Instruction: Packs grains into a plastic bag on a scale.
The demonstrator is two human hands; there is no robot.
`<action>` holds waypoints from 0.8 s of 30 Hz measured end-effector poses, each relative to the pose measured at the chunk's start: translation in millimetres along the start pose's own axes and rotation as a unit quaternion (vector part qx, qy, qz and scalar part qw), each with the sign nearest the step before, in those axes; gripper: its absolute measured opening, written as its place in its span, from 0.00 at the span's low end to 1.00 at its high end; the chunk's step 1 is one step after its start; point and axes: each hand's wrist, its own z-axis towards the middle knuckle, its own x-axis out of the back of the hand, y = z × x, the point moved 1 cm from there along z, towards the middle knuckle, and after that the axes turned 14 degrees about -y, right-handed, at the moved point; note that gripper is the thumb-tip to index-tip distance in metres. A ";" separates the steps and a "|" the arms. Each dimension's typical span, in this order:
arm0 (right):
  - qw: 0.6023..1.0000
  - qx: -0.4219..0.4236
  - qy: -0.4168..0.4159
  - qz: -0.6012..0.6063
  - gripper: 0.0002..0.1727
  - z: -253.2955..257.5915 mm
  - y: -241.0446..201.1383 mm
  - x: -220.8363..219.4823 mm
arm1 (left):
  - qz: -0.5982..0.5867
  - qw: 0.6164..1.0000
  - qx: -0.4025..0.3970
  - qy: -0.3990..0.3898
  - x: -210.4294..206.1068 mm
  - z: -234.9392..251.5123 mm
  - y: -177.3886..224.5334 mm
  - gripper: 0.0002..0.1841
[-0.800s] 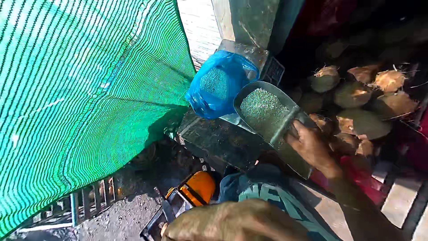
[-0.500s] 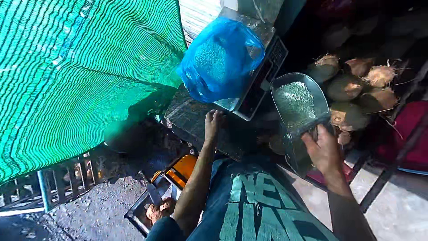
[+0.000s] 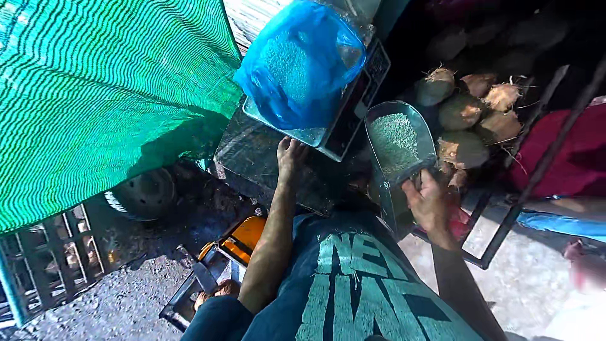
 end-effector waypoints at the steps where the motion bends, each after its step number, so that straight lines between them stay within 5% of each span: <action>1: 1.000 -0.004 0.000 -0.001 0.21 -3.1 1.8 -0.1 | 0.006 1.000 0.003 -0.002 2.7 -2.1 -0.2 0.23; 8: 0.998 0.039 0.016 0.041 0.18 -24.9 28.6 0.7 | 0.035 0.998 0.044 0.006 46.2 -31.9 4.1 0.25; 14: 0.996 0.057 -0.019 -0.062 0.17 -32.1 18.4 27.0 | 0.136 0.985 -0.065 0.087 60.8 -79.1 47.2 0.17; 20: 0.963 0.212 -0.032 -0.162 0.17 -0.9 -59.6 46.7 | 0.331 0.887 -0.319 0.037 -22.1 -98.7 101.5 0.45; 24: 0.943 0.253 -0.056 -0.210 0.16 12.8 -124.6 70.6 | 0.335 0.816 -0.469 0.036 -89.6 -125.5 127.4 0.51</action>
